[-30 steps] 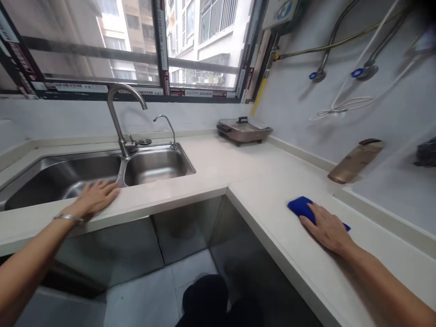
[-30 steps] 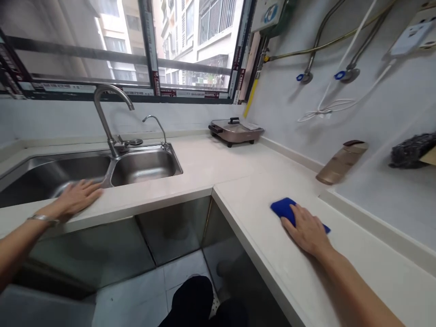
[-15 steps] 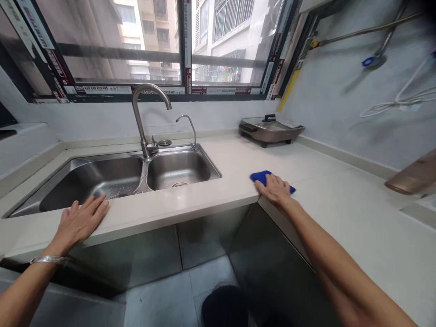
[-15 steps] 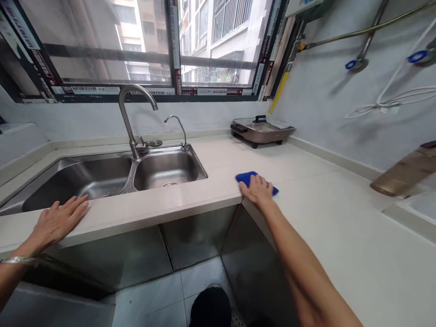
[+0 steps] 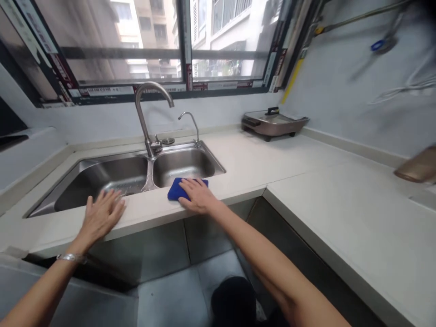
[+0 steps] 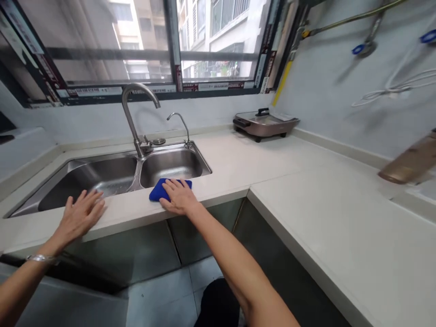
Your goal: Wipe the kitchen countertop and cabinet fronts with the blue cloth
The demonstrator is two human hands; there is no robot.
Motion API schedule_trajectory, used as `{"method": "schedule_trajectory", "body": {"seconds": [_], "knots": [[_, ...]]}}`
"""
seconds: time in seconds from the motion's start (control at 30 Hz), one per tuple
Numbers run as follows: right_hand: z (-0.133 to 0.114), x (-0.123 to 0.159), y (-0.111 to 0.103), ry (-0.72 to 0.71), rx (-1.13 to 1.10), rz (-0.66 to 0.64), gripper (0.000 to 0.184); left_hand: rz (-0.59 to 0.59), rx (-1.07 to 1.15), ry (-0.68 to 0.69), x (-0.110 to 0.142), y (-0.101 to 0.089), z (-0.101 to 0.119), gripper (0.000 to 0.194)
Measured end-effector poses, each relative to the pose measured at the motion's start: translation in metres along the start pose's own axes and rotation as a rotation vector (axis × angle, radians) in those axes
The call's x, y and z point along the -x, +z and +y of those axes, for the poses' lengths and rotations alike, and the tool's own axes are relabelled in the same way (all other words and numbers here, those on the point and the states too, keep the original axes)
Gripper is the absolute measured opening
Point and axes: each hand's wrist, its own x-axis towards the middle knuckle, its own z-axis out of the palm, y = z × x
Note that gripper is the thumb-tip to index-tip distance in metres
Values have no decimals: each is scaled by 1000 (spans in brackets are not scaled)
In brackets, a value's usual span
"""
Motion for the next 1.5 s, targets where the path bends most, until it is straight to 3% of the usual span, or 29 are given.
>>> {"method": "schedule_trajectory", "body": {"seconds": [0.1,0.2,0.3,0.43,0.57,0.63,0.73,0.83,1.03,1.13,1.3,1.5], "knots": [[1,0,-3,-34,-64,21,75,23,54,249,-6,1,57,66],[17,28,-16,-62,-136,170,73,53,98,562,-15,14,129,65],[55,91,-36,-78,-68,347,56,54,112,693,-30,33,181,56],[127,202,-67,74,211,257,48,45,125,652,-47,52,199,53],[176,290,-65,316,277,99,60,31,95,627,-46,54,194,56],[182,314,-53,358,217,95,66,18,63,614,-39,51,188,59],[180,327,-41,372,131,166,68,-14,5,575,-21,40,165,62],[178,327,-38,376,85,209,70,-38,-58,511,5,20,118,66],[183,327,-33,361,40,292,70,-79,-197,376,58,-26,-5,77],[185,328,-30,345,48,314,69,-148,-256,363,61,-42,-39,78],[188,329,-28,307,93,347,71,-236,-322,483,42,-50,-41,78],[194,334,-22,347,96,355,69,-189,-326,605,33,-29,-6,69]]}}
